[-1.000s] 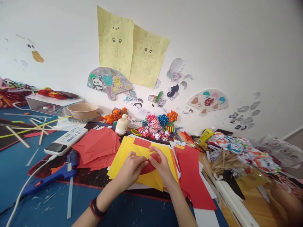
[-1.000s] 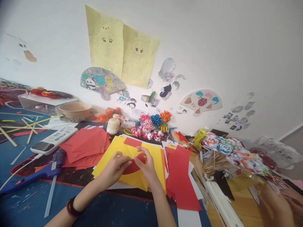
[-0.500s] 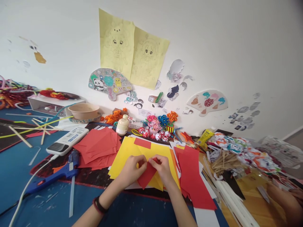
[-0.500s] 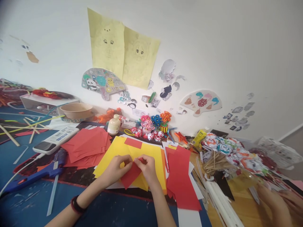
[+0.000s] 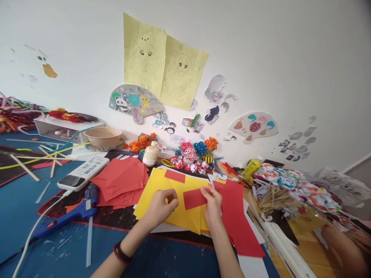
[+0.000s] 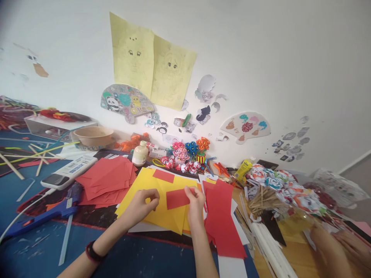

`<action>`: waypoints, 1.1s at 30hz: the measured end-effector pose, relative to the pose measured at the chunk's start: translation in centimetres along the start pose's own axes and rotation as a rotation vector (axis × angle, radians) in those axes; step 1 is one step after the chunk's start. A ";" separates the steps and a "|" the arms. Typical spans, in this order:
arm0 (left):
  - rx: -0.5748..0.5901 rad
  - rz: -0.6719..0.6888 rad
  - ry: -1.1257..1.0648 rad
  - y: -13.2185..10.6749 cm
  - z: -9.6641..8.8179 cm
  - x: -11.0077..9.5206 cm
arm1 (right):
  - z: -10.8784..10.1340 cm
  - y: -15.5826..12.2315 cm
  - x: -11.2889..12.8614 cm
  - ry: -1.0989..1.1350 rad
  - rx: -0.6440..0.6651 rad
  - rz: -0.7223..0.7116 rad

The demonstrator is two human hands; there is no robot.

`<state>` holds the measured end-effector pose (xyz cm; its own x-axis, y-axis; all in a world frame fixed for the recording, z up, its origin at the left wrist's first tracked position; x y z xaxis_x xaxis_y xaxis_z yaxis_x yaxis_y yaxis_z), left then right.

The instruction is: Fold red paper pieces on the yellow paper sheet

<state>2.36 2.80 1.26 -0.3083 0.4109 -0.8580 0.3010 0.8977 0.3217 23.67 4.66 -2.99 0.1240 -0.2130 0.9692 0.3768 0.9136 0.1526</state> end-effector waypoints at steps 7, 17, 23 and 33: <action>-0.073 -0.057 -0.046 0.4 0.0 1.1 | 1.5 -1.4 0.8 -0.046 0.043 -0.023; -0.211 -0.049 -0.025 0.3 -0.6 2.3 | 4.2 -2.6 1.0 -0.149 0.343 0.044; -0.153 -0.018 -0.034 0.3 0.1 2.0 | 6.6 -4.9 -0.1 -0.226 0.755 0.200; -0.049 -0.024 -0.045 0.0 1.1 1.4 | 6.5 -4.6 0.0 -0.209 0.611 0.142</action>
<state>2.95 3.16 -0.37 -0.2734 0.3825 -0.8826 0.2493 0.9144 0.3191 16.00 2.68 -2.43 -0.0695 -0.0604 0.9958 -0.2266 0.9730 0.0432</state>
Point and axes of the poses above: each hand's wrist, its own y-axis towards the middle knuckle, its own z-axis out of the palm, x = y × z, the point moved 6 cm from there along y, towards the middle knuckle, and after that the axes turned 3 degrees about z, right-handed, at the moved point
